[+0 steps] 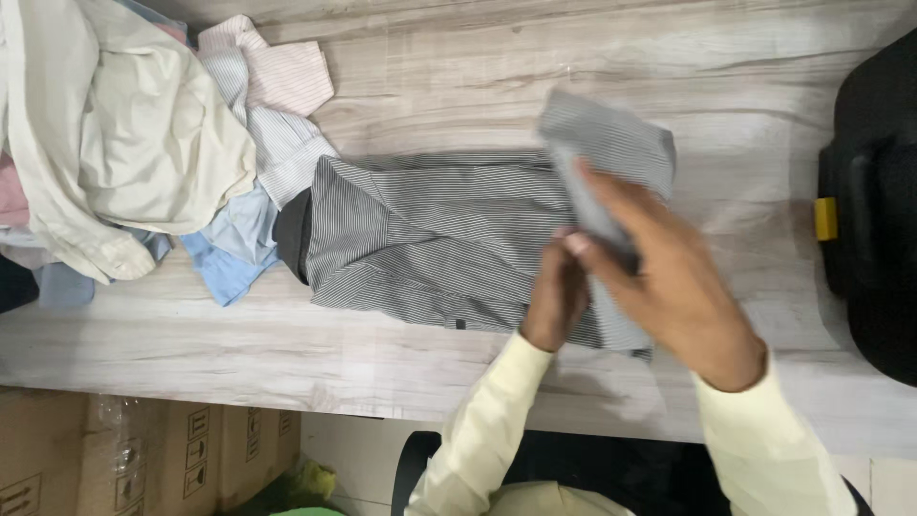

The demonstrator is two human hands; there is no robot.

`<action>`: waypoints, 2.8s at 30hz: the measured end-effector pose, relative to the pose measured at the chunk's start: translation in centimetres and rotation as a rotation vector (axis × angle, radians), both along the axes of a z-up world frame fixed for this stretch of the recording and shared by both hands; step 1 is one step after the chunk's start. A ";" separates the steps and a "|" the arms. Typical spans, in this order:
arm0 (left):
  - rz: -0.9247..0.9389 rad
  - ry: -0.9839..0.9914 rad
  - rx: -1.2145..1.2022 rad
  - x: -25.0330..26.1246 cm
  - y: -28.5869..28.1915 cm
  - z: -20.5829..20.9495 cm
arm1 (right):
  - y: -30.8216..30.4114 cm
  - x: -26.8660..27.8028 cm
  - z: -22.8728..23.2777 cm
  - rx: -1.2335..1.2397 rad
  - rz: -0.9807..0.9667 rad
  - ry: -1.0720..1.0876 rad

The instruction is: The person buttons a shirt, buttons the cuffs, and folds it on a table.

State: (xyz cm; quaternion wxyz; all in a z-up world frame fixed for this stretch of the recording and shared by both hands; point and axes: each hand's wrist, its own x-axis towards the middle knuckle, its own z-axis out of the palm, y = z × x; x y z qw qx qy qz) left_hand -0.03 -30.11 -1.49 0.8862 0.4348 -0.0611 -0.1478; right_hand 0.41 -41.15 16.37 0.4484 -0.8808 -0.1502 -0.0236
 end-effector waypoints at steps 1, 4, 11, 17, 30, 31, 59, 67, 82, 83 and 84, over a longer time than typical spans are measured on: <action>0.084 0.268 -0.225 -0.2 1.4 0.4 | 1.2 0.3 -0.8 0.010 0.117 0.027; 0.200 0.498 -0.193 -0.3 6.8 1.6 | 3.6 0.4 -3.2 0.028 0.246 0.256; 0.124 0.476 0.075 0.0 8.1 1.3 | 0.0 -3.3 -6.7 0.141 -0.096 0.026; 0.114 0.196 0.216 -0.7 10.0 3.3 | -1.4 -2.7 -8.7 -0.097 -0.297 -0.163; 0.597 -0.393 1.303 -4.8 12.2 7.7 | 0.9 -2.0 -13.3 -0.435 -0.265 -0.101; 0.465 -0.415 1.264 -5.6 11.5 7.7 | 0.3 -2.9 -12.8 -0.249 -0.390 0.045; -0.046 0.120 0.058 -6.7 5.2 8.7 | -1.8 -6.4 0.7 -0.394 -0.401 0.247; 0.132 0.234 0.415 -3.7 10.1 6.2 | 3.2 -5.4 -4.8 -0.274 -0.152 -0.087; 0.418 -0.465 1.411 -7.9 9.4 5.5 | -2.4 -3.9 -11.6 -0.203 -0.383 0.205; 0.426 -0.454 1.414 -8.0 9.4 5.2 | -2.8 -3.4 -11.2 -0.053 -0.490 0.298; 0.343 -0.414 1.325 -7.8 9.5 4.7 | -2.8 -3.1 -11.1 0.105 -0.604 0.390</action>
